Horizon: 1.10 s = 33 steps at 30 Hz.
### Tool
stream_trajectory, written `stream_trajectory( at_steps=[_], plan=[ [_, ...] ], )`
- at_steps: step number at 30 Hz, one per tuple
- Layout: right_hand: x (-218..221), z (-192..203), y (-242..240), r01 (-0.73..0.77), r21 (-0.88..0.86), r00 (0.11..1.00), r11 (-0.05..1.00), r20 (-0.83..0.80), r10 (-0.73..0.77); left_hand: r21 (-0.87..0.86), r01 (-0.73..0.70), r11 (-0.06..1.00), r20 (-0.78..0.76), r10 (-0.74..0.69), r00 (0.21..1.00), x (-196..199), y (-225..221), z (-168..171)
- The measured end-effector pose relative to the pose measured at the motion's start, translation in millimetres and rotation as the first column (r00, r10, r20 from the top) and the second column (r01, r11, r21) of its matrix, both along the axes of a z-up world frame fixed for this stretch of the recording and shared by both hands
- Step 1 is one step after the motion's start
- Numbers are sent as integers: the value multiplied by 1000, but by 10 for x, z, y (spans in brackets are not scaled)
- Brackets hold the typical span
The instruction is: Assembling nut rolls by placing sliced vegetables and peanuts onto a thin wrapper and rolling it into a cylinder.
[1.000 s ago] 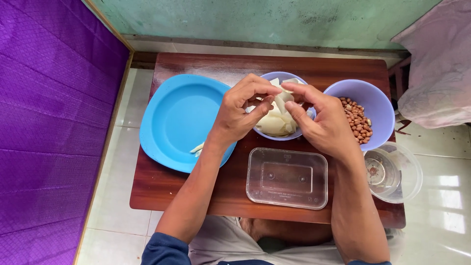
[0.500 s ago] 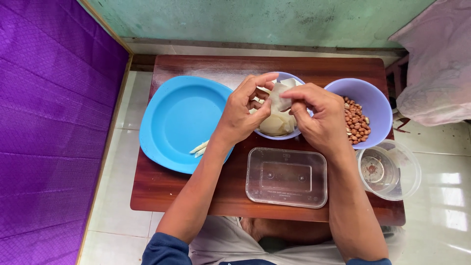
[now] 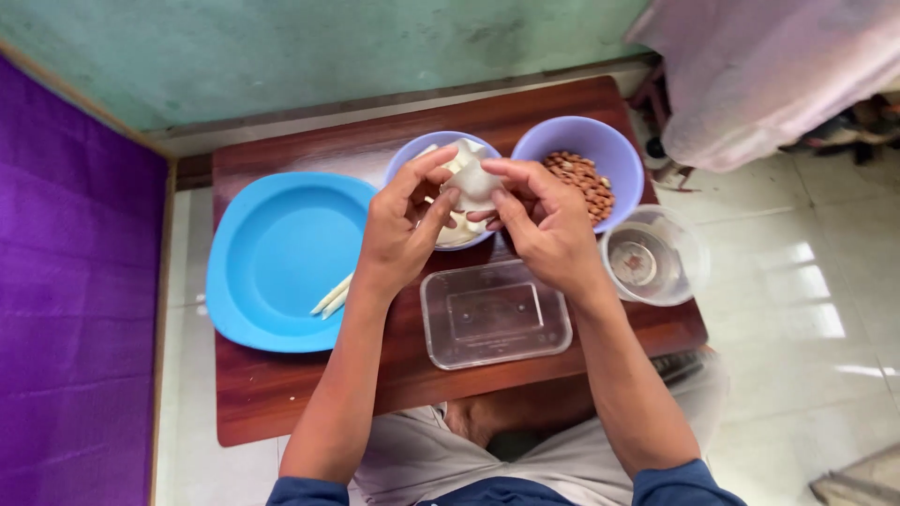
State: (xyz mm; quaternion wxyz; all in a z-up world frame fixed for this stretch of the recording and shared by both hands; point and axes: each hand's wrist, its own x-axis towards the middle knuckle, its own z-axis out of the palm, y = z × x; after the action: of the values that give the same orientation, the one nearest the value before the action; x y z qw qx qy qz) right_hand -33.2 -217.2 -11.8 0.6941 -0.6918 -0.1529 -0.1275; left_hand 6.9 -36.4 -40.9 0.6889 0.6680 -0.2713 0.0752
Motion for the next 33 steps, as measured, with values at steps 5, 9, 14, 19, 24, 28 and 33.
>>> stream_trajectory(
  at_steps=[5, 9, 14, 19, 24, 28, 33],
  plan=[
    [-405, -92, -279, 187, 23, 982, 982, -31, -186, 33, 46, 998, 51, -48, 998, -379, -369, 196],
    [-556, -88, -315, 312, 51, 947, 949, 60, -315, 51, 24, 998, 102, -29, 994, -587, -584, 259],
    [-602, -31, -266, 344, 41, 933, 938, 98, -346, 84, -85, 993, 184, 68, 980, -660, -637, 260],
    [-584, -32, -128, 310, 24, 944, 950, 110, -311, 17, -145, 989, 92, 143, 985, -654, -513, 57],
    [-538, -226, -76, 280, -3, 958, 960, 61, -279, -46, -183, 982, -17, 182, 983, -676, -359, -110],
    [-498, -304, -30, 211, 63, 977, 975, 6, -212, -78, -230, 970, -46, 226, 973, -709, -248, -143],
    [-474, -302, -10, 177, 24, 984, 984, -20, -177, -48, -232, 971, -46, 230, 972, -720, -146, -232]
  ],
)
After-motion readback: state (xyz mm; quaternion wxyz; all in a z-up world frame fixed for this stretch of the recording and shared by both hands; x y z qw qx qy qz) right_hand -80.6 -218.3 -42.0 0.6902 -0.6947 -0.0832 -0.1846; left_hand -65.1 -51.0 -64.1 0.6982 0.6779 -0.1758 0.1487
